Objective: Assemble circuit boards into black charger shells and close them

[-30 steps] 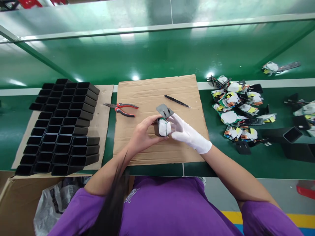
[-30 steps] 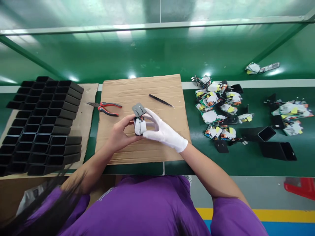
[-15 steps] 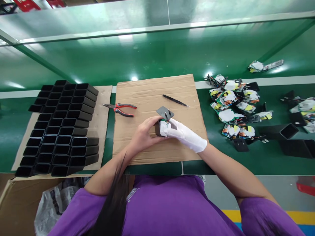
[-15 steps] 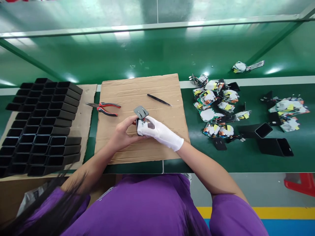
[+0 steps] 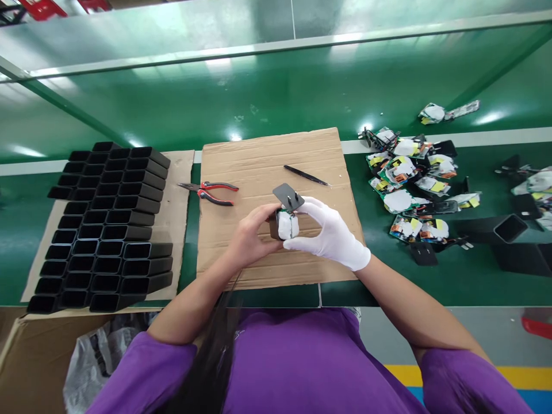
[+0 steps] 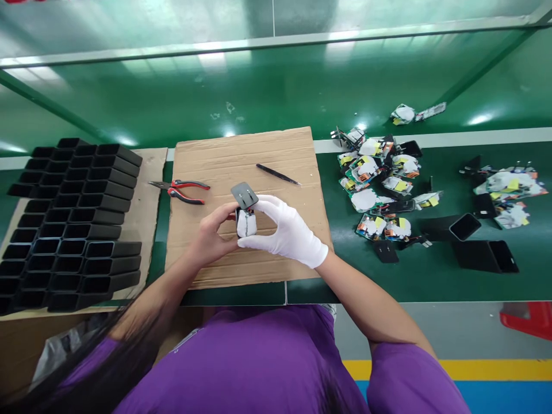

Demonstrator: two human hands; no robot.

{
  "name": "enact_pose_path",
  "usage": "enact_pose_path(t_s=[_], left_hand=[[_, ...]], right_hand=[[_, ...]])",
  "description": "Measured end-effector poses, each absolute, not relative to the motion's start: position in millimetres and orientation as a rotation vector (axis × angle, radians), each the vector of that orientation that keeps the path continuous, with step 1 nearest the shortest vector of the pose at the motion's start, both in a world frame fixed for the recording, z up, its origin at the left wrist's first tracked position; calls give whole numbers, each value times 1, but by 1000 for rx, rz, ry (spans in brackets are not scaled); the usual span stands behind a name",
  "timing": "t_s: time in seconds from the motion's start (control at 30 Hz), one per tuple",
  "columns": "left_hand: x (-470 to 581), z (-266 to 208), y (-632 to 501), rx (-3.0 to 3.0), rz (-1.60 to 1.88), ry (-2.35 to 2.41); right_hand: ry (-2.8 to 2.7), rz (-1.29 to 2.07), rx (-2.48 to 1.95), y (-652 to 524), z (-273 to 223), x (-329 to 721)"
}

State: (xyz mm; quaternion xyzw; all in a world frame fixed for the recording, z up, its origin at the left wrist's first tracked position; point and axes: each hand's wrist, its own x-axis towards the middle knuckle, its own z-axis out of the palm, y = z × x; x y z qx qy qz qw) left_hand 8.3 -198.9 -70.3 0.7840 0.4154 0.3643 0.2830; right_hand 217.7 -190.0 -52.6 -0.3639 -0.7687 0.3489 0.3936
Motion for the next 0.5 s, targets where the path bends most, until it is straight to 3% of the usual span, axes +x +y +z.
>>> enact_pose_path(t_s=[0.27,0.5], left_hand=[[5,-57,-199,2130,849,1063],[5,-55,-200,1934,732,1071]], right_hand=[[-1999,754,-902,-193,-58,219],[-1436,937,-964,-195,-56,231]])
